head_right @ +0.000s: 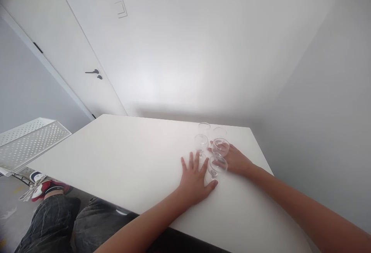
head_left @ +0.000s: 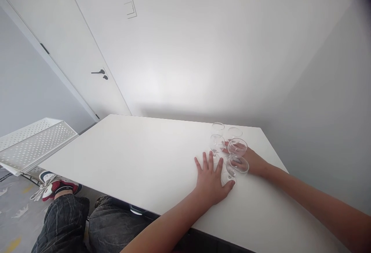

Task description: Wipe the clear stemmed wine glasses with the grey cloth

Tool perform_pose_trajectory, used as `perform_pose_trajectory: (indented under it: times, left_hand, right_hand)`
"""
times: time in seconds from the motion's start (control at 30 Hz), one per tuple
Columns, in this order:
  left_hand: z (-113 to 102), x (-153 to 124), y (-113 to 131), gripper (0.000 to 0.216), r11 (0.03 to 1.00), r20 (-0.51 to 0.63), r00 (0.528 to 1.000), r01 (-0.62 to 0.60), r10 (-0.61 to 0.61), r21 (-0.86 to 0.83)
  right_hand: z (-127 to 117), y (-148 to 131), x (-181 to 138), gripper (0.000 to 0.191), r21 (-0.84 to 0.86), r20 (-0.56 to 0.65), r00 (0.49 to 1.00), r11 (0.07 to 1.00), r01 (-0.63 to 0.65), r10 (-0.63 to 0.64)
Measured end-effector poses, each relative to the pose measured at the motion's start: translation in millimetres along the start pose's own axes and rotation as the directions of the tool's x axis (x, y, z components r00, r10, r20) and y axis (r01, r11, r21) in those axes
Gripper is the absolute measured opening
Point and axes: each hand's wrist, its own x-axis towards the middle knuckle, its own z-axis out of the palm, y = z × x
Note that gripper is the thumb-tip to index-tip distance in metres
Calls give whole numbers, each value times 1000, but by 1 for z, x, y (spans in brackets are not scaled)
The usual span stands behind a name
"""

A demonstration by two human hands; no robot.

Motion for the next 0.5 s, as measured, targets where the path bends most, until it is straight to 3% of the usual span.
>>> perform_pose_trajectory:
  times: [0.23,0.5]
  left_hand:
    - [-4,-38,-27,80,999,-69,997,39,-38,16]
    - [-17,-89,-98,72,959,-172,956,259,-238,112]
  right_hand:
    - [-8,-25,-2,65,9,67,997,999,-48,47]
    - [15,-69,-4,67,39,54,996,997,-70,68]
